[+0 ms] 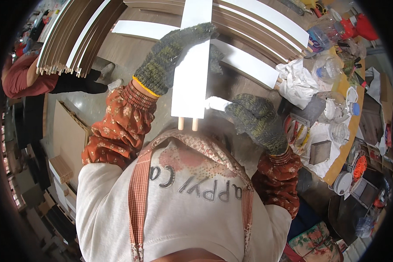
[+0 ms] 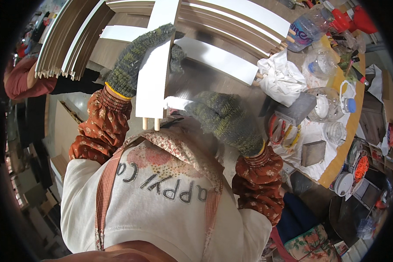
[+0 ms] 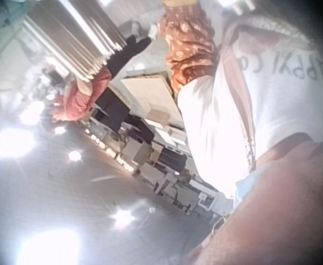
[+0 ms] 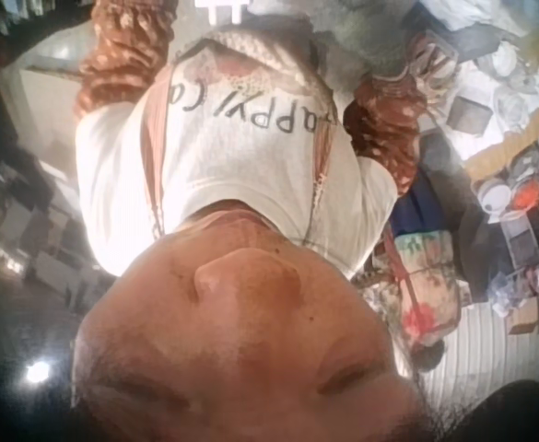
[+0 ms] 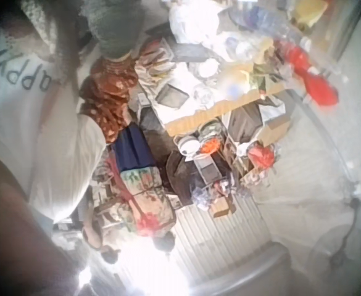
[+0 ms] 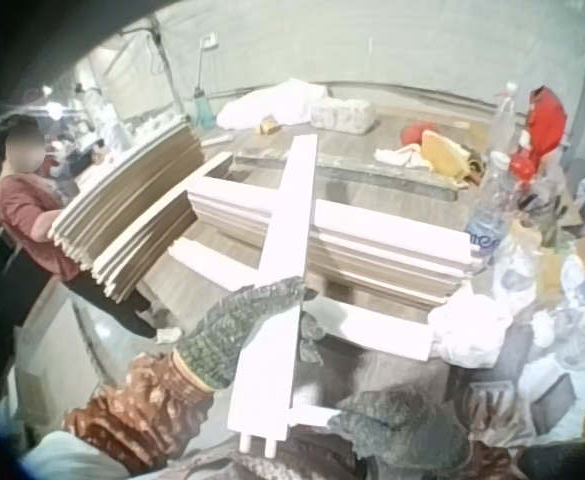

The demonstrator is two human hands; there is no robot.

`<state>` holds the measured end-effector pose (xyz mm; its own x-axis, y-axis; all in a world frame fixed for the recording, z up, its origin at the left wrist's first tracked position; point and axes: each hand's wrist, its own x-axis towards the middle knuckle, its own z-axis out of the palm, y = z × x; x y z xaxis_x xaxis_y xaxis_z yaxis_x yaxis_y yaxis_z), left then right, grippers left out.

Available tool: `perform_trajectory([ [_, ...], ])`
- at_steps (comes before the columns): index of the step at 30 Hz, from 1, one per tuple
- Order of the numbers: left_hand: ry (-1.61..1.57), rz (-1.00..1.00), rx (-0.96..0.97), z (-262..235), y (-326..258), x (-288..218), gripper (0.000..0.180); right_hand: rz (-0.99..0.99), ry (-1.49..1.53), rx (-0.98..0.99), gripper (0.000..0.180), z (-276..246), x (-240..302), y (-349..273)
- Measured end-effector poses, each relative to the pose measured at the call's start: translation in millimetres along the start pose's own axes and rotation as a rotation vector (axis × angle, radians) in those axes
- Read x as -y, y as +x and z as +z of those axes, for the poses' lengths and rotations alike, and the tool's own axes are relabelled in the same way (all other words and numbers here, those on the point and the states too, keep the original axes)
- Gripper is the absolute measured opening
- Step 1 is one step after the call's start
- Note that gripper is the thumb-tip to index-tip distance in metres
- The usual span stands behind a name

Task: The person applies a liquid from a bottle onto white wooden slats, wipes them with a cloth, and then sands them using a sanding block while working at a metal table.

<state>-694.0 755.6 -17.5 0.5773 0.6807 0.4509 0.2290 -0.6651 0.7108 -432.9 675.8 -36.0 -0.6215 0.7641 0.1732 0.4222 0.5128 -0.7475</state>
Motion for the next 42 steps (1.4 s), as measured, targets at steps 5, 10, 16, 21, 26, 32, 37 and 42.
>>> perform_trajectory([
  [5,0.084,0.015,-0.01,-6,1,-10,0.062,0.223,0.036,0.151,0.041,-8,28,14],
  [10,0.298,-0.048,-0.021,-4,5,-17,0.06,-0.269,-0.67,-0.238,0.043,11,-1,3],
  [16,0.147,0.063,-0.046,-5,-5,2,0.058,-0.237,-0.442,-0.216,0.032,14,4,0],
  [21,0.108,0.07,-0.052,-3,-5,7,0.05,-0.288,-0.554,-0.328,0.032,22,11,-2],
  [26,-0.134,-0.068,-0.043,-2,-4,6,0.044,-0.29,-0.591,-0.324,0.031,24,12,-1],
  [32,-0.156,-0.095,-0.045,-1,-6,11,0.04,-0.202,-0.478,-0.18,0.039,16,13,2],
  [37,-0.176,-0.024,-0.045,-1,-7,18,0.041,-0.159,-0.218,-0.194,0.033,9,22,8],
  [42,-0.196,-0.111,-0.03,1,-9,32,0.043,-0.172,-0.198,-0.17,0.035,1,22,16],
])
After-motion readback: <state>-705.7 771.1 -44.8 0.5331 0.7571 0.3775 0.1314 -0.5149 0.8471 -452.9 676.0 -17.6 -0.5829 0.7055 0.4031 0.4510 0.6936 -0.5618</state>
